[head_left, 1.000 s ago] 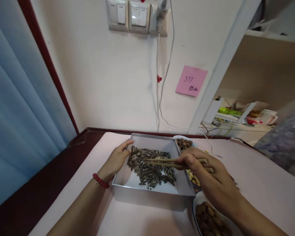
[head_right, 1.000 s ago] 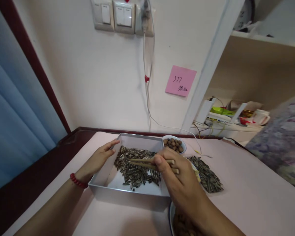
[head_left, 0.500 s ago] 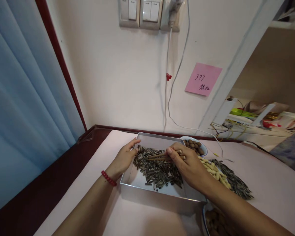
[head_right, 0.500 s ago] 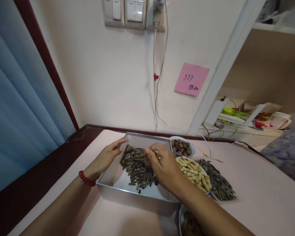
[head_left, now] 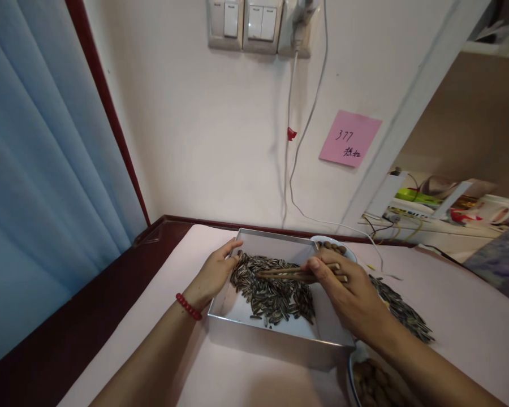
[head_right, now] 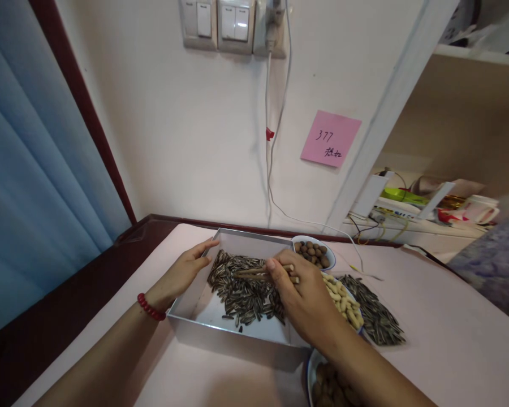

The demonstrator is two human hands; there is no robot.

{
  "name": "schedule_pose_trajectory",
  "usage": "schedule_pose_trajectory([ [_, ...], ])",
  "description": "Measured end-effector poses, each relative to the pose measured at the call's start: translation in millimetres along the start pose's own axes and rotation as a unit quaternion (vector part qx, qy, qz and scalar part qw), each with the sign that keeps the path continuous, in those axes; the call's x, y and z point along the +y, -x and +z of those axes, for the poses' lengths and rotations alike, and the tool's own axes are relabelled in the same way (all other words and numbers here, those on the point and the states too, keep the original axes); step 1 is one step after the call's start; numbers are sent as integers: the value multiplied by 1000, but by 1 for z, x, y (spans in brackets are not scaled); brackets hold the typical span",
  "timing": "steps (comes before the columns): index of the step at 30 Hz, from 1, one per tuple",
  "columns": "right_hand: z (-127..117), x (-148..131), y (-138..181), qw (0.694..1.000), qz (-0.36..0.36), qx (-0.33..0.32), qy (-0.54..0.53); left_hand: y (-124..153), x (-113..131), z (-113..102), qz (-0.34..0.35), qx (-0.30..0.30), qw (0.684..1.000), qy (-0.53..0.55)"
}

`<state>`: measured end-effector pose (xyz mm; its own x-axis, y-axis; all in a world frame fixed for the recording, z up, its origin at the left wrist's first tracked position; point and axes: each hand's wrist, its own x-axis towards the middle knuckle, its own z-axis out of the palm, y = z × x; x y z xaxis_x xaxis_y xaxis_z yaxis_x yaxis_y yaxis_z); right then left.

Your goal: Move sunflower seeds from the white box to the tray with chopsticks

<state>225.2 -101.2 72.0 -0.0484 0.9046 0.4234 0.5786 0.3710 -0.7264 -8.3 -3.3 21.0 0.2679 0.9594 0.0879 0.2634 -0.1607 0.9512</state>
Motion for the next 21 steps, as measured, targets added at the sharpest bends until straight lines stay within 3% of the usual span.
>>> schedule_pose_trajectory([
  [4, -23, -6, 21, 998, 6, 59, 0, -1, 1, 0, 8, 1, 1000, -8],
  [8, -66, -14, 49, 982, -10, 184, 31, -3, 5, 0, 14, 15, 999, -26],
  [11, -103, -15, 73, 951, -8, 301, 71, -6, 6, -1, 18, 15, 999, -37],
  [15, -139, -4, 108, 905, 76, 410, 86, -11, 5, -2, 12, 20, 998, -54],
  [17, -150, 7, 125, 893, 130, 422, 81, -13, 5, -3, 13, 18, 997, -73],
  [21, -159, 30, 152, 892, 219, 386, 83, -15, 5, -5, 9, 17, 995, -98],
])
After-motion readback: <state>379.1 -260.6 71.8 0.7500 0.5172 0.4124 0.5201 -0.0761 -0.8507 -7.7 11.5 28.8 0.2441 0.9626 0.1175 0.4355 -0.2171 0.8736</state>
